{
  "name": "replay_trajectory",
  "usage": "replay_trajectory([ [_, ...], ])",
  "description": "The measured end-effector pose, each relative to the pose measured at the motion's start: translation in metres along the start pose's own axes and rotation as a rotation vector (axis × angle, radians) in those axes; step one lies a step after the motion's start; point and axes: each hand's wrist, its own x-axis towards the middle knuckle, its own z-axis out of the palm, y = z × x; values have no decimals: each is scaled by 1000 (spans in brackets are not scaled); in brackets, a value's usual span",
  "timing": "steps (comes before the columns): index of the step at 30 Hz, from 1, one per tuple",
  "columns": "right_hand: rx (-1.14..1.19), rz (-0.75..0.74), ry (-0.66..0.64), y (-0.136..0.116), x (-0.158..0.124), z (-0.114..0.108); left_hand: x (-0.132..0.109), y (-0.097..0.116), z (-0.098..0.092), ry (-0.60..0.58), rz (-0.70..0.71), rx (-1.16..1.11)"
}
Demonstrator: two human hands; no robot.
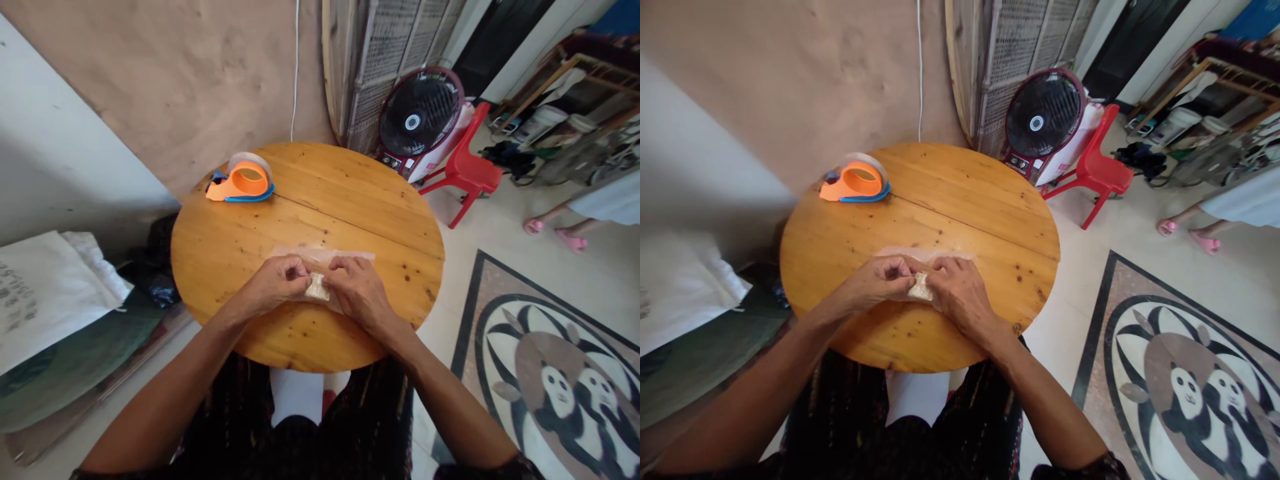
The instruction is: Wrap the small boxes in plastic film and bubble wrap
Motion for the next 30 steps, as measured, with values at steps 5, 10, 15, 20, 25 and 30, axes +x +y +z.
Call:
replay_trajectory([
  [5, -2, -122, -116, -1, -1, -7, -4, 2, -6, -17, -33, 40],
  [10, 58, 20, -232, 1, -7, -6, -18, 6, -20, -7, -67, 343],
  [15, 117, -49, -207, 8, -4, -3, -25, 5, -25, 183, -19, 432],
  [20, 99, -140, -168, 15, -1, -1, -24, 18, -22, 124, -337, 142],
  [25, 136, -178, -135, 17, -1, 1, -20, 38, -22, 108, -564, -70],
  [30, 162, -187, -148, 17, 0, -1, -11, 34, -25, 68, -633, 39],
])
